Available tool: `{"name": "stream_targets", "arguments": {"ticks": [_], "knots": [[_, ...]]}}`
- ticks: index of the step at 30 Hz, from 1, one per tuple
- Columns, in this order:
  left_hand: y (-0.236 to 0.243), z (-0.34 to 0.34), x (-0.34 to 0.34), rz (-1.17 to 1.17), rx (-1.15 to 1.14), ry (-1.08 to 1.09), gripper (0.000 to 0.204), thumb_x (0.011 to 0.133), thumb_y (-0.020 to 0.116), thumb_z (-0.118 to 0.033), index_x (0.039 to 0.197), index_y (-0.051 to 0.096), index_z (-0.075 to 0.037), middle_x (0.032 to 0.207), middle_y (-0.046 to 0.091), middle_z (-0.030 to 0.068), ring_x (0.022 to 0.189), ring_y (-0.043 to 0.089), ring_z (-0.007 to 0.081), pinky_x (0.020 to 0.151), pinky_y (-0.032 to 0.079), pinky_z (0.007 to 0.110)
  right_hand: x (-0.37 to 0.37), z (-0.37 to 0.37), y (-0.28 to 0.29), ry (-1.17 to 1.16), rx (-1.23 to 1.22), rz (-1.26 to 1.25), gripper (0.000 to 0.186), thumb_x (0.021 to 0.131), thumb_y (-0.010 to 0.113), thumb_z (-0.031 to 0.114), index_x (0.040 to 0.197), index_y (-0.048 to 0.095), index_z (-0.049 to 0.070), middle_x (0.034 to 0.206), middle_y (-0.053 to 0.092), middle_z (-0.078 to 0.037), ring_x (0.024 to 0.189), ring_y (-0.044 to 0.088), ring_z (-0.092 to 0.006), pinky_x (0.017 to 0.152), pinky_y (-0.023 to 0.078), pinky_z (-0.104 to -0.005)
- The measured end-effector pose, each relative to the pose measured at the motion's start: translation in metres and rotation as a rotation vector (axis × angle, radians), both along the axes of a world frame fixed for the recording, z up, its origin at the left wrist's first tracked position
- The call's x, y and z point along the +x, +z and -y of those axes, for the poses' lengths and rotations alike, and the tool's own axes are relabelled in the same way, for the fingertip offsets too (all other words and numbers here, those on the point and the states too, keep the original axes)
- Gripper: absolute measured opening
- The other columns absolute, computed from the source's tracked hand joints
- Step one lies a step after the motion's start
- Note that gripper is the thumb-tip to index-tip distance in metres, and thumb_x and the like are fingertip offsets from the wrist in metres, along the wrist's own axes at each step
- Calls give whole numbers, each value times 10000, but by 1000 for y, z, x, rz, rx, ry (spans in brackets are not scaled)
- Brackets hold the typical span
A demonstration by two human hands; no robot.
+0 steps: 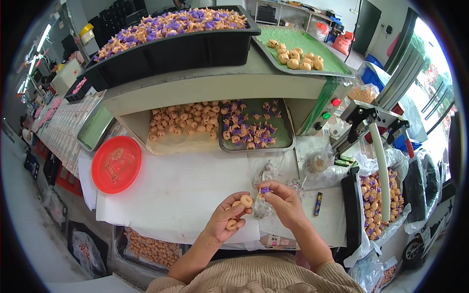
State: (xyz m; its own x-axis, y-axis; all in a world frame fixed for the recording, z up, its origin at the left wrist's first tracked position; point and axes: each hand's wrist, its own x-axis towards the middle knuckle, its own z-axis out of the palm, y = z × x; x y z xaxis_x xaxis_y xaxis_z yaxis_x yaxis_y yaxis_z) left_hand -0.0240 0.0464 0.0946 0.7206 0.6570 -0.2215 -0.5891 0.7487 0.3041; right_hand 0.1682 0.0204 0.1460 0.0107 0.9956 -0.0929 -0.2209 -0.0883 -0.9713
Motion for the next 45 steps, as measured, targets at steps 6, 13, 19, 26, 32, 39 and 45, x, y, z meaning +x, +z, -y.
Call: {"name": "stream_targets", "arguments": {"ticks": [6, 13, 19, 26, 32, 39, 45], "knots": [[-9, 6, 14, -80, 46, 11, 378, 871, 620, -9, 1236, 526, -45, 1062, 612, 66, 887, 633, 135, 512, 495, 196, 3, 20, -16, -11, -127, -67, 245, 898, 601, 48, 1140, 609, 11, 996, 565, 6, 910, 533, -81, 813, 429, -223], [-18, 13, 27, -185, 91, -3, 354, 861, 633, -3, 1203, 548, -34, 1042, 617, 70, 866, 639, 132, 505, 504, 193, 5, 24, -31, -170, 196, 308, 229, 839, 658, 22, 1067, 672, 28, 929, 608, -40, 851, 564, -106, 758, 455, -226], [-22, 15, 37, -231, 121, 8, 315, 860, 651, -37, 1164, 569, -38, 1015, 623, 75, 816, 624, 115, 481, 474, 186, 15, 29, -21, -190, 281, 601, 250, 779, 702, 2, 1020, 713, 67, 875, 632, -71, 758, 608, -137, 660, 490, -260], [-31, 17, 49, -223, 118, 26, 285, 831, 700, -80, 1082, 582, -15, 931, 615, 77, 589, 493, 62, 398, 355, 159, 36, 27, -14, -89, 227, 618, 260, 750, 727, 2, 996, 734, 85, 760, 646, -52, 692, 610, -125, 618, 482, -250], [-10, 19, 68, -472, 320, 86, 307, 809, 732, -117, 1057, 582, -14, 910, 621, 70, 509, 419, 38, 395, 317, 168, 55, 28, -19, -92, 197, 580, 269, 740, 741, 0, 995, 735, 85, 753, 658, -55, 676, 604, -121, 606, 476, -249], [-7, 12, 74, -169, 109, -118, 301, 807, 735, -132, 1049, 589, -30, 870, 610, 57, 482, 381, 34, 390, 307, 158, 71, 37, -3, -78, 249, 524, 275, 740, 743, -5, 999, 735, 89, 773, 661, -60, 673, 602, -128, 602, 477, -249], [19, 14, 94, -409, 374, -16, 247, 820, 714, -68, 1032, 598, -18, 828, 602, 48, 494, 405, 26, 388, 296, 163, 84, 43, 3, -96, 276, 587, 287, 741, 744, -2, 1009, 733, 99, 765, 654, -60, 691, 603, -136, 608, 484, -256]]}}
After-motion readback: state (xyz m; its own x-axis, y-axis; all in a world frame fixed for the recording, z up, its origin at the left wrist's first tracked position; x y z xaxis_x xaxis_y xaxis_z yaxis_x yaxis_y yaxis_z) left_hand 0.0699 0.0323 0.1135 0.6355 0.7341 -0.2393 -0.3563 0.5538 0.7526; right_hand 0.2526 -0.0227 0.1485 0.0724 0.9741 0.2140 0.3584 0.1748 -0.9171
